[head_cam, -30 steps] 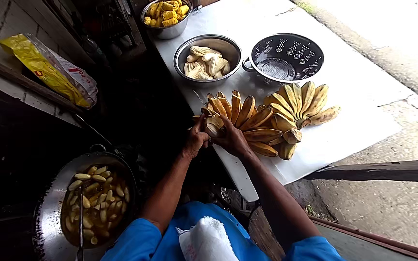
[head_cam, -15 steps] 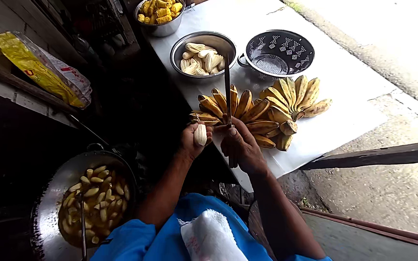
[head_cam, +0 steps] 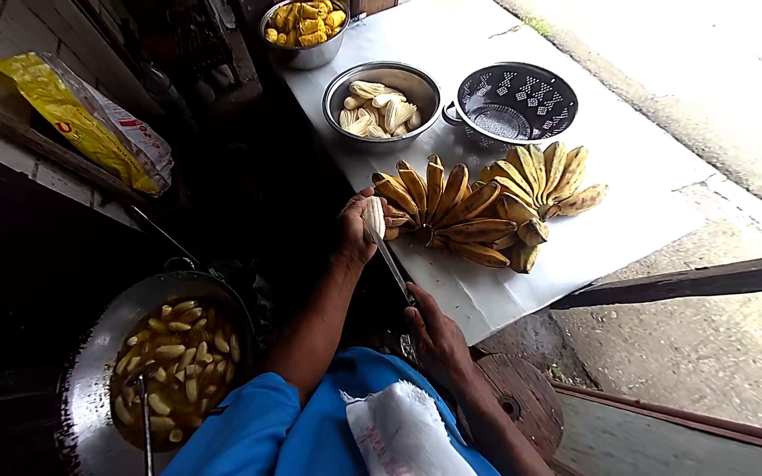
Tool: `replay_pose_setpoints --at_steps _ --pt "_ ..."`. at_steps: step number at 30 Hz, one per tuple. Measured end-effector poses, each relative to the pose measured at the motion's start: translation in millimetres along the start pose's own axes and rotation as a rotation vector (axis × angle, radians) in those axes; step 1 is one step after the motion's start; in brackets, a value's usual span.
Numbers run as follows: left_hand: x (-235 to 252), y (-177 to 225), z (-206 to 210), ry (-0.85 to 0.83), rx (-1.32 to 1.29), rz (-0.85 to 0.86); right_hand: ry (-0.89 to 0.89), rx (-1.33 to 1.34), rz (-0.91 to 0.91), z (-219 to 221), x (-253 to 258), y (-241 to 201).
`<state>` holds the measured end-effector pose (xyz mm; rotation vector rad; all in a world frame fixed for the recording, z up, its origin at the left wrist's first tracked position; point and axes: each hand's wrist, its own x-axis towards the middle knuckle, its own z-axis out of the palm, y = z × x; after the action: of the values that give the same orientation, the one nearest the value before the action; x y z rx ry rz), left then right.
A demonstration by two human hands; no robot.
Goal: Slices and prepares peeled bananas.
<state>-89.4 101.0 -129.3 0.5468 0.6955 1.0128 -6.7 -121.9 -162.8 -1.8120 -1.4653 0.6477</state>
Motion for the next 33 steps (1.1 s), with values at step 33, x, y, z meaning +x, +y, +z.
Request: replay_pose_setpoints --at_steps 33 --pt "-16.0 6.6 0.0 0.015 -0.007 0.002 -0.042 0.002 0.023 2.1 9.1 -14.4"
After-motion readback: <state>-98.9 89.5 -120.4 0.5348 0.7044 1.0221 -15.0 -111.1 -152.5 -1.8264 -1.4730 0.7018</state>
